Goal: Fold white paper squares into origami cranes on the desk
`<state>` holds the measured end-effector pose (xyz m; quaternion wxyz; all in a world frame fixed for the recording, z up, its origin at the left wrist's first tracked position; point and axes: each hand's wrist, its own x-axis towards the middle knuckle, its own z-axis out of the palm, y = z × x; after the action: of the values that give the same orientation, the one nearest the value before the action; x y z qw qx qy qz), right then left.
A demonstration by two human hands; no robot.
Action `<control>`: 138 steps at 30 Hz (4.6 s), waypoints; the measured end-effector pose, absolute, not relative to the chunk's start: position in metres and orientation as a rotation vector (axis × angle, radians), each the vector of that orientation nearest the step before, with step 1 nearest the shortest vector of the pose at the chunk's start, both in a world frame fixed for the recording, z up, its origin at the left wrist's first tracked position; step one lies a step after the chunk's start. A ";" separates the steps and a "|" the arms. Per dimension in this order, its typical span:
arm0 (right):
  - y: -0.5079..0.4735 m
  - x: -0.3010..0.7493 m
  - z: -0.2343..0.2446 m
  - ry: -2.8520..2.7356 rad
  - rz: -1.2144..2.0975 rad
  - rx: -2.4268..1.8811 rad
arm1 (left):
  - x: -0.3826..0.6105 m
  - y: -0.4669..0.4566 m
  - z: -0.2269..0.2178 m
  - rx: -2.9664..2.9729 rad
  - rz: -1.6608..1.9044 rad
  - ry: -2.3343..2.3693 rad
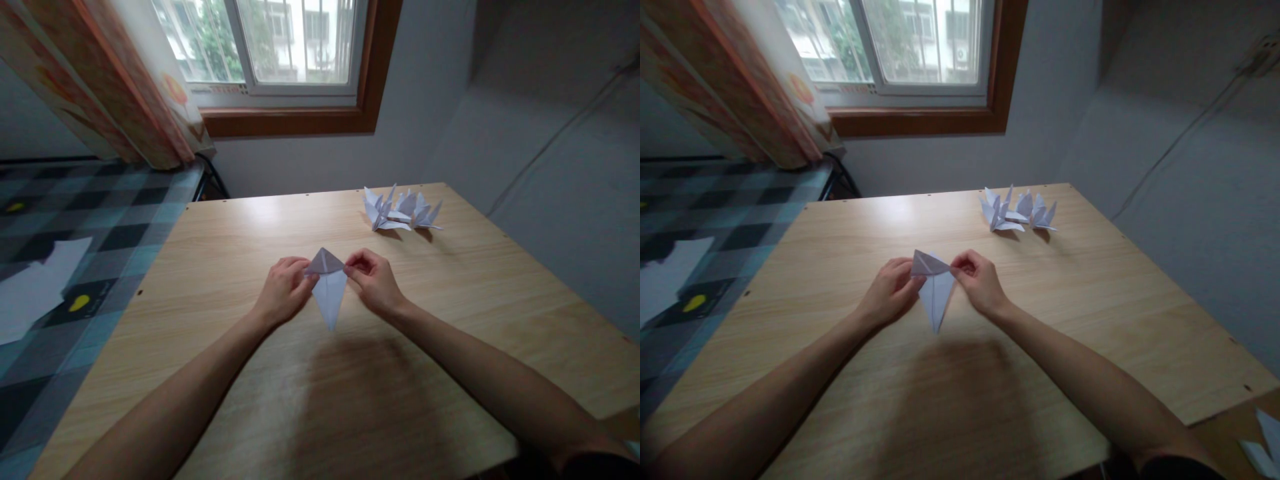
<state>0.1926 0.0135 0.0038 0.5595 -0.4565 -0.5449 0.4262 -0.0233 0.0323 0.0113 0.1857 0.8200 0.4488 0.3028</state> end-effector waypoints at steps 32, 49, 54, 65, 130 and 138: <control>0.013 0.205 -0.004 -2.090 0.337 -1.411 | -0.022 0.024 0.007 2.709 0.754 1.323; 0.017 0.211 -0.005 -1.893 0.503 -1.286 | -0.022 0.028 0.006 2.585 0.873 1.276; 0.014 0.211 -0.007 -2.053 0.446 -1.148 | -0.022 0.027 0.006 2.584 0.809 1.170; 0.003 0.210 0.000 -2.360 0.108 -1.053 | -0.022 0.022 0.015 2.600 0.674 1.145; 0.004 0.205 -0.009 -2.460 -0.111 -1.028 | -0.023 0.023 0.008 3.027 0.657 0.986; -0.004 0.200 0.010 -2.672 -0.176 -1.128 | -0.022 0.021 0.008 3.156 0.672 0.815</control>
<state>0.2003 -0.0039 0.0104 0.1177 -0.3856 -0.9132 -0.0602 -0.0217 0.0209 0.0084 -0.0931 0.9442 0.2439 0.2010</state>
